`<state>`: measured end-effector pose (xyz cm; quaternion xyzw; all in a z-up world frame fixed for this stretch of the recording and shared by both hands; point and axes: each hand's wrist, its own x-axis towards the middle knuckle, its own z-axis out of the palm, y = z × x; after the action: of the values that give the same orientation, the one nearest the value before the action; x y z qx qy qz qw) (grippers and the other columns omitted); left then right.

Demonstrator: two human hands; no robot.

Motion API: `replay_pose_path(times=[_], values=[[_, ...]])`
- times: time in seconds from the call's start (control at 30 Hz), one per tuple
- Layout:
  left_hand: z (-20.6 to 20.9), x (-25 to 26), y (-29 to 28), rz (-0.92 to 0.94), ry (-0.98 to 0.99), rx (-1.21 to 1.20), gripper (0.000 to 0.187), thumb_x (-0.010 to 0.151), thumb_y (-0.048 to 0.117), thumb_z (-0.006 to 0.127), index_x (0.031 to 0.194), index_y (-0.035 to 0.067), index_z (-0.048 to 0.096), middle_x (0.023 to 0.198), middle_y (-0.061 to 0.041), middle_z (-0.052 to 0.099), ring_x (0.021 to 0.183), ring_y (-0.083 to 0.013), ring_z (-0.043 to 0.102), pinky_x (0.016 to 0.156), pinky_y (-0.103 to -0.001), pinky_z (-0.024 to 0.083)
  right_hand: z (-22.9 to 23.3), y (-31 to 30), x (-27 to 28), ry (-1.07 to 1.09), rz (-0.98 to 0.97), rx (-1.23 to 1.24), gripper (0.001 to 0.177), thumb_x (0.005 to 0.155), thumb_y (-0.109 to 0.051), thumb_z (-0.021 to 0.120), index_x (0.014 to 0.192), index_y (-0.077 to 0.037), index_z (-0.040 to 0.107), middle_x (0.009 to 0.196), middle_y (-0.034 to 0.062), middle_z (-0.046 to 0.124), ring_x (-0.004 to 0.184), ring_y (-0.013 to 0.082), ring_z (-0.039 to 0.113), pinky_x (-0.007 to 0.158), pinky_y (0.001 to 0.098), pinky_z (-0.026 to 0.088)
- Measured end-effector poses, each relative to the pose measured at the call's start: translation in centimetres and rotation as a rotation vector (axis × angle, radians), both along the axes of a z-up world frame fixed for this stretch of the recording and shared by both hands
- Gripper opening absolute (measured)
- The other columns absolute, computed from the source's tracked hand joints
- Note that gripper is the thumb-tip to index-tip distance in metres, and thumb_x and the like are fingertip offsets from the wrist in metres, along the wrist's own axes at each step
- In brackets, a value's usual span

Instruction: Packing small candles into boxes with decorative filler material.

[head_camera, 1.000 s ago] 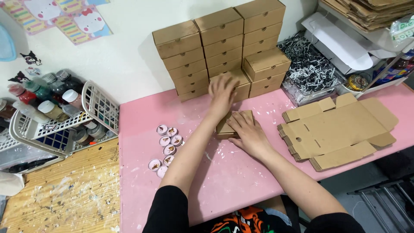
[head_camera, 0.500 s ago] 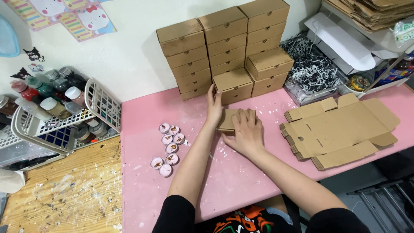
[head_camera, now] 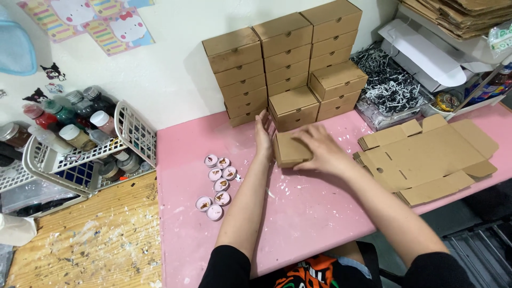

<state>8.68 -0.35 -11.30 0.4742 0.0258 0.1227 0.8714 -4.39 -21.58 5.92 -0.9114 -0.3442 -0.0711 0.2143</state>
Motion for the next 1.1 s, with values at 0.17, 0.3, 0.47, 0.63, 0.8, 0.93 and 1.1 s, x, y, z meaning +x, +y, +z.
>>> replay_pose_path(times=[0.17, 0.3, 0.47, 0.63, 0.8, 0.93, 1.1], values=[[4.9, -3.6, -2.3, 0.051, -0.029, 0.100, 0.074, 0.105, 0.060, 0.029, 0.156, 0.006, 0.039, 0.163, -0.019, 0.039, 0.152, -0.0362, 0.035, 0.123, -0.046, 0.027, 5.6, -0.5, 5.7, -0.192, 0.094, -0.019, 0.093, 0.057, -0.024, 0.093, 0.141, -0.017, 0.054, 0.150, 0.0129, 0.045, 0.141, 0.0381, 0.035, 0.115, 0.0560, 0.035], [8.5, -6.7, -3.1, 0.054, 0.007, 0.324, 0.073, 0.103, 0.058, 0.023, 0.161, 0.013, 0.027, 0.167, -0.015, 0.025, 0.155, -0.0329, 0.021, 0.123, -0.047, 0.020, 7.2, 0.5, 10.5, -0.236, 0.171, -0.079, 0.087, 0.061, -0.023, 0.090, 0.140, -0.016, 0.053, 0.151, 0.0100, 0.047, 0.143, 0.0386, 0.037, 0.119, 0.0541, 0.032], [8.8, -7.1, -3.1, 0.197, -0.188, 0.649, 0.071, 0.108, 0.056, 0.025, 0.164, 0.012, 0.020, 0.171, -0.017, 0.019, 0.158, -0.0363, 0.017, 0.127, -0.048, 0.017, 2.4, 0.0, 14.6, -0.361, 0.142, -0.161, 0.072, 0.072, -0.029, 0.088, 0.137, -0.015, 0.060, 0.149, 0.0084, 0.052, 0.145, 0.0357, 0.040, 0.121, 0.0558, 0.029], [8.1, -6.6, -3.5, 0.216, -0.298, 0.867, 0.070, 0.111, 0.051, 0.032, 0.166, 0.011, 0.015, 0.173, -0.019, 0.014, 0.161, -0.0377, 0.014, 0.129, -0.049, 0.015, 3.3, -2.5, 12.7, -0.409, 0.065, 0.087, 0.057, 0.075, -0.036, 0.089, 0.123, -0.012, 0.069, 0.143, 0.0151, 0.052, 0.138, 0.0399, 0.040, 0.116, 0.0627, 0.020], [7.5, -6.2, -4.1, 0.187, -0.289, 0.932, 0.075, 0.111, 0.050, 0.032, 0.166, 0.007, 0.004, 0.175, -0.018, 0.001, 0.162, -0.0376, 0.005, 0.130, -0.048, 0.011, -5.8, -10.3, 19.9, -0.328, -0.565, 0.652, 0.061, 0.106, -0.023, 0.069, 0.151, 0.003, 0.038, 0.149, 0.0290, 0.043, 0.141, 0.0440, 0.040, 0.119, 0.0526, 0.031], [8.9, -6.9, -4.3, 0.173, -0.289, 0.951, 0.076, 0.111, 0.051, 0.031, 0.166, 0.007, 0.002, 0.176, -0.018, -0.001, 0.163, -0.0375, 0.002, 0.130, -0.048, 0.010, -5.8, -9.2, 18.9, -0.099, -0.591, 0.666, 0.065, 0.103, -0.027, 0.071, 0.150, 0.003, 0.037, 0.147, 0.0287, 0.040, 0.137, 0.0426, 0.042, 0.114, 0.0502, 0.034], [9.5, -7.5, -4.0, 0.094, -0.220, 0.921, 0.081, 0.109, 0.051, 0.033, 0.164, 0.008, -0.008, 0.175, -0.019, -0.004, 0.161, -0.0368, 0.001, 0.129, -0.047, 0.007, -6.7, -8.1, 17.7, -0.176, -0.581, 0.717, 0.058, 0.100, -0.025, 0.072, 0.148, -0.005, 0.046, 0.141, 0.0245, 0.049, 0.133, 0.0381, 0.050, 0.114, 0.0447, 0.041]])
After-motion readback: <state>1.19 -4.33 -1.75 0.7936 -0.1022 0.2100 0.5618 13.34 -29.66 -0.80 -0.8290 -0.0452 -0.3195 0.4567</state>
